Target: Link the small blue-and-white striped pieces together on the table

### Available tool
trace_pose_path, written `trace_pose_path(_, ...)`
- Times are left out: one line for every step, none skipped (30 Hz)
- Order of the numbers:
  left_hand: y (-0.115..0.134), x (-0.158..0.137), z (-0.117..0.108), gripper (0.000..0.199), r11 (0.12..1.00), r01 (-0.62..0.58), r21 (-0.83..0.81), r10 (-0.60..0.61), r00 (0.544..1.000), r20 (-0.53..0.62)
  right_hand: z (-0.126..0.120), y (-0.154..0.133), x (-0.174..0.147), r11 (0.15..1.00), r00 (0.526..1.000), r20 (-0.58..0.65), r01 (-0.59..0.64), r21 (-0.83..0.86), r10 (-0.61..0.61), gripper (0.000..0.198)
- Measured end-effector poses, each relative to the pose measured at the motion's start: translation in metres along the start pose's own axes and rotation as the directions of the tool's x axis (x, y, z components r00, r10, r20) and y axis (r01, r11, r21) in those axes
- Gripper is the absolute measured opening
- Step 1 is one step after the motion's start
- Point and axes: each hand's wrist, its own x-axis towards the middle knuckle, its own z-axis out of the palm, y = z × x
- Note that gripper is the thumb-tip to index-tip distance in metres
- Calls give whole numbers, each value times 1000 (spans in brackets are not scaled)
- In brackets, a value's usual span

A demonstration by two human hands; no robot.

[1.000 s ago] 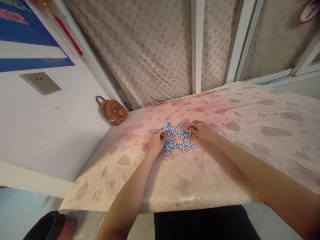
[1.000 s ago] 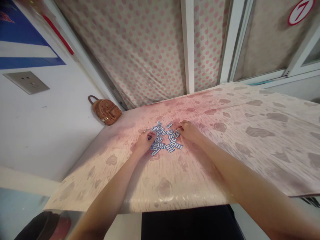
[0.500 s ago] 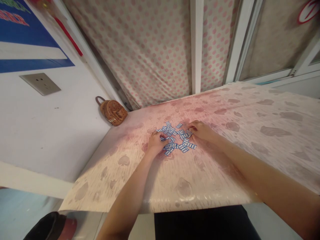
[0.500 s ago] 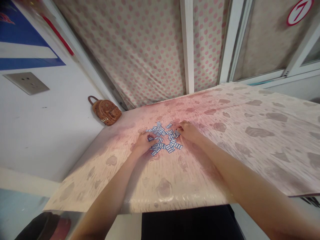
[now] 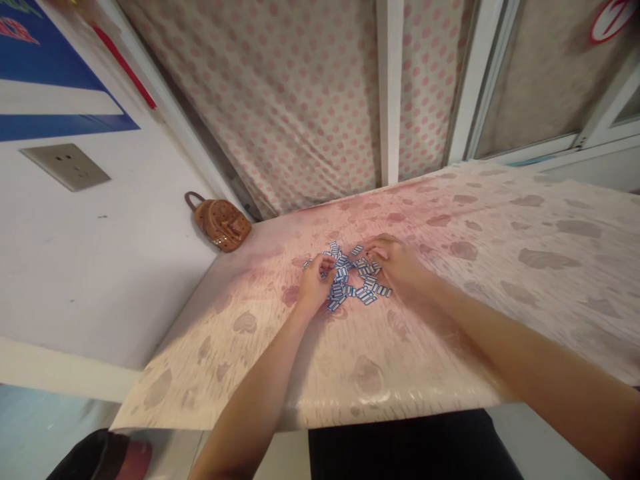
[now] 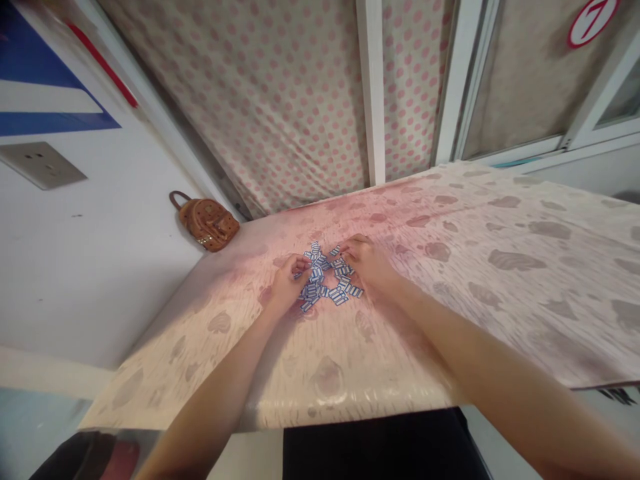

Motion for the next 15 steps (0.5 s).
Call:
trace_pose_path(0,0,1,25,1000,-8,-19,8,1000,-4,2,-4,0,999,999,12,34,25,-34,20)
trace_pose_path(1,-1,2,26,999,-20,-35,19,1000,-7,5,-7,-1,997,997,33,64,45,-65,18)
trace_pose_path(2,-1,3,26,998,-34,-50,34,999,-9,7,-11,-1,994,994,58,86,64,-90,16)
trace_pose_path(2,-2,5,25,997,-48,-61,47,999,-11,10,-14,-2,991,990,83,103,80,-110,14)
trace_pose_path(3,-3,6,25,996,-58,-64,57,998,-11,13,-16,-2,989,986,106,116,95,-126,12)
trace_pose_path(4,-3,7,24,996,-63,-59,62,998,-9,15,-19,-3,987,983,127,123,104,-135,10)
trace_pose_path(5,-4,8,23,997,-62,-49,61,998,-5,17,-21,-3,986,980,142,124,107,-139,8)
trace_pose_path(5,-4,8,22,998,-56,-39,56,998,2,19,-22,-4,986,979,149,126,108,-141,8)
trace_pose_path(5,-4,9,22,998,-50,-33,50,999,11,20,-23,-4,986,978,153,126,108,-142,9)
trace_pose_path(5,-4,9,21,999,-43,-33,44,999,19,20,-24,-4,987,979,150,119,107,-135,10)
trace_pose_path(4,-4,10,22,998,-39,-41,40,999,27,21,-23,-4,989,983,142,105,103,-119,11)
trace_pose_path(3,-4,10,23,998,-37,-55,38,999,32,21,-23,-4,992,987,128,84,97,-97,10)
trace_pose_path(2,-4,10,25,997,-37,-72,40,998,38,21,-21,-4,994,991,110,61,91,-71,10)
trace_pose_path(1,-4,10,27,995,-39,-90,43,998,43,21,-20,-3,996,995,92,37,86,-45,10)
trace_pose_path(0,-4,11,29,994,-40,-105,45,998,47,21,-18,-3,997,997,75,16,82,-22,10)
